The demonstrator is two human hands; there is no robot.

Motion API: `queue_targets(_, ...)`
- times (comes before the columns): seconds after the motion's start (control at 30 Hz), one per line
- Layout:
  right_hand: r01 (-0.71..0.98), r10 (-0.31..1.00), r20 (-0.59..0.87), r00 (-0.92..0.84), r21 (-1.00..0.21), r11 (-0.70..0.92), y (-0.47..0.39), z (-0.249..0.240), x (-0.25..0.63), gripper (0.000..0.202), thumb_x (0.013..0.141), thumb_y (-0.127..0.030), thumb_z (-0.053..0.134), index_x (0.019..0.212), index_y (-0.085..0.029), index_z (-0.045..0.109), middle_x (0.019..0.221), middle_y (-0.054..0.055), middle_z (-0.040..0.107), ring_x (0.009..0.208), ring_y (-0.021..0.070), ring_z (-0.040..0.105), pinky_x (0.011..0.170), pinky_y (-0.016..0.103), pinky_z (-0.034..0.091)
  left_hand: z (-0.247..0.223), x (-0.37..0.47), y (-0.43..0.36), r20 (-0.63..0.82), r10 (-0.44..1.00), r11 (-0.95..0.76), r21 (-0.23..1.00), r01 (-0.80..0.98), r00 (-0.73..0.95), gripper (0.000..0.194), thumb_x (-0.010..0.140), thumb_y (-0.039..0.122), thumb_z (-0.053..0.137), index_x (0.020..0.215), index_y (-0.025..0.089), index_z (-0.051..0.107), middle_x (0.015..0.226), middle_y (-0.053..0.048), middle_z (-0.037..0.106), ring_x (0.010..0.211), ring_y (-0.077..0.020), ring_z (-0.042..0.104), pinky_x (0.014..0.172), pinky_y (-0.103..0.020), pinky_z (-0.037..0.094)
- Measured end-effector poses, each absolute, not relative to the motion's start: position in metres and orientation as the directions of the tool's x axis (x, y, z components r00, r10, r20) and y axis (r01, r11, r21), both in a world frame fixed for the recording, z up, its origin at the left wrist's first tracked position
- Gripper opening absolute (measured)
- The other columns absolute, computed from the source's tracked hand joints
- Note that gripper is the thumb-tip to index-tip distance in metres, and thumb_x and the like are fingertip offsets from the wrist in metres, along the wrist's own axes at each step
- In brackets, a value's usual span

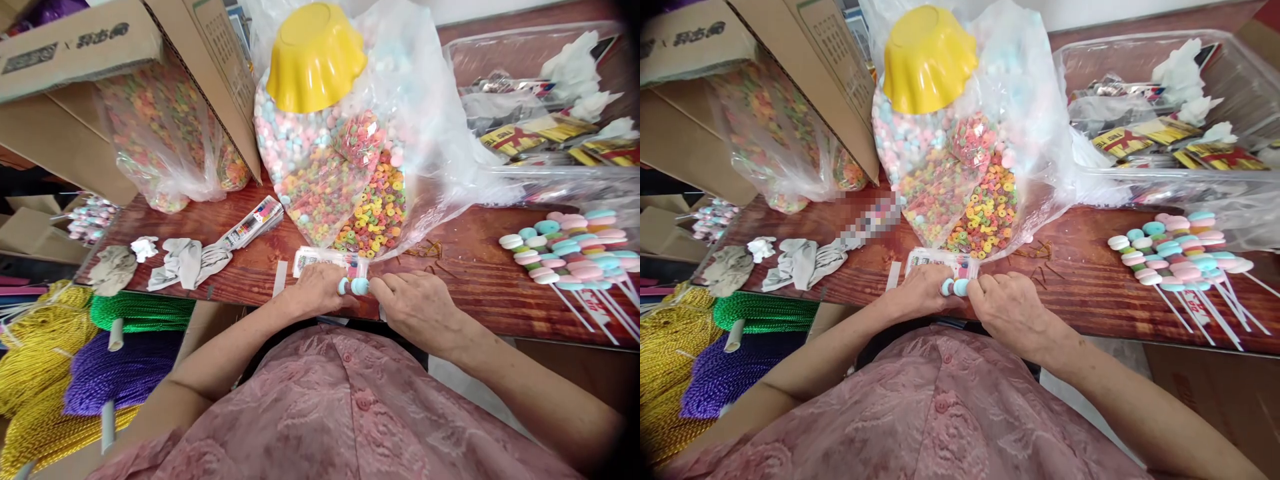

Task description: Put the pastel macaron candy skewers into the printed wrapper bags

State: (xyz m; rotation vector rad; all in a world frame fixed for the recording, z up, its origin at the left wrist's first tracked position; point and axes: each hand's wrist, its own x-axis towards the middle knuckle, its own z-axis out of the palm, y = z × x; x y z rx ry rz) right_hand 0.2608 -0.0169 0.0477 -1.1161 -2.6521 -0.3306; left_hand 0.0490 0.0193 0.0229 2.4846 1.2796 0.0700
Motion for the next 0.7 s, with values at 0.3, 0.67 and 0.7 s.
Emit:
queue_targets(0.3,0.736,0.652,0.426,-0.627,0.049,0.675,-0.009,0.034,0.267,0.018,0.080,-0.005,0.047,0.072,-0.018,0.056,0.058,0.000,0.057,0.052,0.0144,0.048,0.057,0.030,0.023,0.035,0.029,0.029,-0.296,0.787,-0.490,0.233,0.840,0.541,0.012,0.077,0.018,0.062,0.089,0.019,0.063,0.092,-0.012,0.069,0.090,-0.0315,0.065,0.076,-0.038,0.046)
queue_targets(0.67,0.557,0.552,0.435,-0.712,-0.130,0.821,-0.010,0.022,0.270,0.023,0.083,-0.004,0.041,0.073,-0.017,0.057,0.060,0.001,0.056,0.053,0.0126,0.043,0.057,0.031,0.024,0.050,0.049,0.024,-0.312,0.704,-0.546,0.335,0.768,0.638,0.021,0.082,0.023,0.056,0.101,0.019,0.065,0.092,-0.008,0.071,0.083,-0.0241,0.065,0.071,-0.033,0.044)
queue_targets(0.7,0.550,0.574,0.423,-0.701,-0.190,0.813,-0.008,0.020,0.273,0.022,0.084,-0.005,0.042,0.074,-0.017,0.058,0.060,0.000,0.056,0.052,0.0120,0.043,0.056,0.030,0.024,0.050,0.047,0.024,-0.261,0.716,-0.575,0.306,0.759,0.648,0.027,0.084,0.025,0.057,0.108,0.018,0.063,0.100,-0.010,0.070,0.091,-0.0254,0.064,0.077,-0.035,0.046)
